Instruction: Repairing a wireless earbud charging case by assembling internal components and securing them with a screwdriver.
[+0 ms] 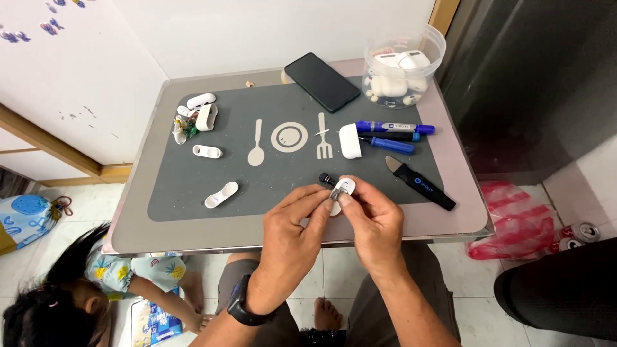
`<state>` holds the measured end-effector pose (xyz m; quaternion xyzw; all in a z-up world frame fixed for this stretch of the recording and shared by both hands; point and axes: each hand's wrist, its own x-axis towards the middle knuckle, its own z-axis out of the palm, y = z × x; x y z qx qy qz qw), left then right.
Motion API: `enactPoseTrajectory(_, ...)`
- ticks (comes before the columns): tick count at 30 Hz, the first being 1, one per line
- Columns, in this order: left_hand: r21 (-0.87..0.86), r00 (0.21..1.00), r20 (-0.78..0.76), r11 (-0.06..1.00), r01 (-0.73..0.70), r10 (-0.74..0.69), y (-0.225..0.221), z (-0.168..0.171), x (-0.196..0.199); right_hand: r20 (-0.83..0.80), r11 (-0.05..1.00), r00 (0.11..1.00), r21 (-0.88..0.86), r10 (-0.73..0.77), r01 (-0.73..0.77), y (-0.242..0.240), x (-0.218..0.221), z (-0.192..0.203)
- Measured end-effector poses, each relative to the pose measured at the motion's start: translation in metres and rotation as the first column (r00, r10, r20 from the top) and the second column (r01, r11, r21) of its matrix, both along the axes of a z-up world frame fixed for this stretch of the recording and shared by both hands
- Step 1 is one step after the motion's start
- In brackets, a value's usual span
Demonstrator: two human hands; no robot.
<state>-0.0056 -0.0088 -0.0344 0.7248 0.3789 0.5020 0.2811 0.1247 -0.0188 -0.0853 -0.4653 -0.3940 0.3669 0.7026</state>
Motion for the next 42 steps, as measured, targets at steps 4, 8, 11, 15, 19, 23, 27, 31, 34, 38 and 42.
enactPoseTrajectory(4, -0.199, 0.999, 0.036, 0.980, 0.001, 0.006, 0.002, 0.001, -0.003, -0.006, 0.998, 1.000, 0.056, 0.031, -0.030, 0.000, 0.000, -0.004)
enactPoseTrajectory(8, -0.303, 0.990, 0.143, 0.952, 0.035, 0.010, 0.004, 0.007, -0.003, -0.025, 0.993, 0.998, 0.101, 0.061, -0.058, 0.006, 0.002, -0.010)
enactPoseTrajectory(11, -0.351, 0.982, 0.188, 0.935, 0.045, 0.023, 0.006, 0.008, -0.004, -0.038, 0.988, 0.997, 0.143, 0.069, -0.062, 0.008, 0.004, -0.013)
enactPoseTrajectory(15, -0.436, 0.967, 0.254, 0.891, 0.126, -0.013, 0.014, -0.001, -0.008, -0.060, 0.990, 0.995, 0.119, 0.082, -0.075, 0.007, 0.004, -0.009)
enactPoseTrajectory(19, -0.483, 0.984, 0.180, 0.870, 0.101, -0.015, 0.014, 0.014, -0.009, -0.030, 0.991, 0.996, 0.108, 0.084, -0.081, 0.005, 0.003, -0.005)
enactPoseTrajectory(23, -0.463, 0.987, 0.150, 0.877, 0.128, -0.065, 0.016, 0.016, -0.011, -0.031, 0.990, 0.995, 0.108, 0.091, -0.088, 0.005, 0.004, -0.006)
enactPoseTrajectory(27, -0.388, 0.982, 0.189, 0.919, 0.077, -0.003, 0.018, 0.006, -0.005, -0.079, 0.984, 0.987, 0.118, 0.140, -0.130, 0.017, 0.011, -0.031)
enactPoseTrajectory(31, -0.257, 0.985, 0.173, 0.965, 0.055, -0.010, 0.009, 0.023, -0.004, -0.260, 0.952, 0.918, 0.150, 0.300, -0.268, 0.015, 0.018, -0.032)
enactPoseTrajectory(34, -0.209, 0.987, 0.151, 0.975, 0.080, -0.048, 0.004, 0.043, -0.008, -0.299, 0.920, 0.876, 0.229, 0.378, -0.319, 0.015, 0.024, -0.032)
enactPoseTrajectory(38, -0.200, 0.989, 0.130, 0.975, 0.092, -0.067, 0.003, 0.043, -0.013, -0.339, 0.931, 0.870, 0.210, 0.357, -0.300, 0.020, 0.032, -0.042)
enactPoseTrajectory(42, 0.054, 0.994, 0.004, 0.993, -0.108, 0.108, 0.020, 0.022, -0.055, -0.409, 0.945, 0.853, 0.186, 0.324, -0.270, 0.022, 0.035, -0.046)
